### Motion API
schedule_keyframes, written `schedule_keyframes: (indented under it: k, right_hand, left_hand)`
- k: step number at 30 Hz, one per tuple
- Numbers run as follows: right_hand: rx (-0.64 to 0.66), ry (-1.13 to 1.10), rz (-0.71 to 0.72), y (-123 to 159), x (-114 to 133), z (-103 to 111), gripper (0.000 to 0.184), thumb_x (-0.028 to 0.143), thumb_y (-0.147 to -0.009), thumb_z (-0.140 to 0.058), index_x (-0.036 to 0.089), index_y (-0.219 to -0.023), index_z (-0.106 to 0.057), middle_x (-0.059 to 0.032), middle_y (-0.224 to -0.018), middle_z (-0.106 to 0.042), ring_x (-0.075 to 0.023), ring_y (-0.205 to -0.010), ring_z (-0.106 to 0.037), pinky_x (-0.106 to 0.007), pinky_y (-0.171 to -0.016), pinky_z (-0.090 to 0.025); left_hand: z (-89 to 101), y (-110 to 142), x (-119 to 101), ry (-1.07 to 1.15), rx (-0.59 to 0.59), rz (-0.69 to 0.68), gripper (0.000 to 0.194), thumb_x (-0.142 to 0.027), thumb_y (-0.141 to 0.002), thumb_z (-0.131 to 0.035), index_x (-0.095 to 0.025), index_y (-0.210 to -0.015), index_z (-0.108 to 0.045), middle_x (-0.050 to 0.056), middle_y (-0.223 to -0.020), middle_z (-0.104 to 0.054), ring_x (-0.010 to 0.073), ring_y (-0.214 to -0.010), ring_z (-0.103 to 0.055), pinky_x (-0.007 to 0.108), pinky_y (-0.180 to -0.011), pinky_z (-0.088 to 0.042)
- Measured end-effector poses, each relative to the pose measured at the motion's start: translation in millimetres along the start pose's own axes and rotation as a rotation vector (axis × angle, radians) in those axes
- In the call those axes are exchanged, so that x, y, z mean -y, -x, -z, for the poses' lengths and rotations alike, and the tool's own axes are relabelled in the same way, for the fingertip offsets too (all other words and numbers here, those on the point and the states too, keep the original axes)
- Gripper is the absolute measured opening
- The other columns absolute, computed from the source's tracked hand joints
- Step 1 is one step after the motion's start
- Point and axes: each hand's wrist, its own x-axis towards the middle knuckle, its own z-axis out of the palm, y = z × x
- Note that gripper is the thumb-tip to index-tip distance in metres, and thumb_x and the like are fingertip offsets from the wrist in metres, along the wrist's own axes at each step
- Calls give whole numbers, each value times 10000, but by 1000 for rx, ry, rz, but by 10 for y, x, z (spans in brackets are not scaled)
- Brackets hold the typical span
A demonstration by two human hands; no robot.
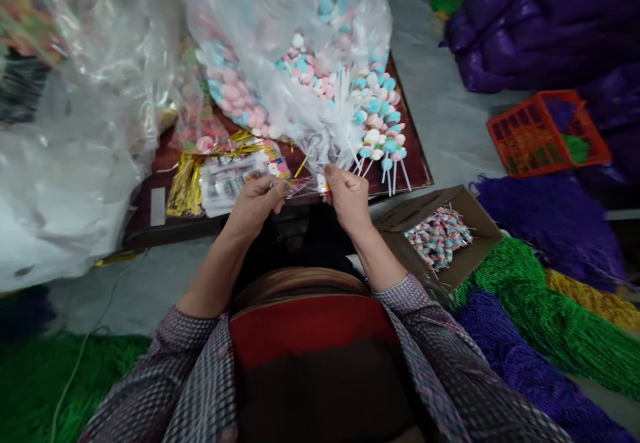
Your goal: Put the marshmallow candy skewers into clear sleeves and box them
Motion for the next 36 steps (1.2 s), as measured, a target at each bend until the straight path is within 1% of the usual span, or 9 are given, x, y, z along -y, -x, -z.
schedule_keyframes:
  k: [2,6,12,16,20,25,29,33,36]
  right_hand:
    - [-2,20,19,-3,50,8,682,794,-821,-559,219,-498,-388,57,-495,-369,-83,-495,-347,-254,-499,-330]
    - [-14,20,4,-20,84,35,700,816,-816,-532,222,-493,-353,60,-493,-322,-83,-497,-328,-255,-496,-311]
    - [80,102,75,-16,85,124,673,729,-875,-548,213,-481,-372,49,-496,-348,-85,-509,-330,-269,-514,-293]
    - [30,186,123,-294,104,380,446,524,-942,-589,215,-621,-580,31,-572,-508,-121,-567,-463,-287,-588,-395]
    - [-128,554,223,-836,112,641,189,310,-969,-562,226,-896,-715,-22,-822,-698,-186,-795,-636,-363,-844,-519]
    - [53,1072,290,-1252,84,570,308,123,-919,-557,213,-1177,-700,-118,-1282,-658,-297,-1153,-613,-454,-967,-512]
    - [152,1211,339,-1356,-58,480,226,165,-956,-522,187,-1077,-711,-146,-1286,-647,-337,-1180,-578,-477,-952,-513]
    - [132,1172,448,-1445,-183,557,282,246,-1011,-438,204,-1045,-715,-131,-1193,-694,-302,-1100,-610,-444,-907,-531]
    - [97,1155,470,-1420,-161,660,285,267,-1010,-458,204,-1085,-725,-130,-1179,-711,-290,-1083,-631,-443,-919,-525]
  left_hand:
    - [11,-15,-25,-119,-40,-59,384,-495,-856,-728,-211,-608,-652,-5,-569,-590,104,-567,-501,241,-560,-400]
    - [-58,-51,-34,-65,2,-34,217,-446,-829,-768,-233,-860,-743,-25,-564,-608,107,-529,-537,240,-556,-424]
    - [-198,-91,46,138,-135,37,434,-572,-776,-791,-201,-645,-606,-53,-551,-456,51,-436,-373,206,-394,-289]
    - [-167,-107,39,258,-217,42,445,-549,-737,-838,-198,-641,-582,-72,-543,-394,40,-437,-344,186,-395,-333]
    - [-117,-132,17,418,-221,72,406,-541,-712,-861,-206,-729,-631,-68,-565,-513,62,-472,-498,204,-453,-459]
    - [-132,-125,1,582,-159,106,431,-538,-722,-855,-181,-728,-614,-50,-592,-590,73,-515,-567,213,-496,-500]
    - [-121,-92,-13,612,-165,139,434,-528,-690,-879,-167,-741,-645,-57,-547,-578,69,-464,-534,215,-479,-487]
    - [-89,-62,35,570,-203,104,457,-528,-594,-928,-161,-756,-709,-42,-576,-621,75,-484,-563,211,-474,-479]
    - [-88,-57,97,504,-228,46,437,-546,-636,-898,-160,-771,-743,-27,-602,-644,66,-489,-569,196,-476,-465]
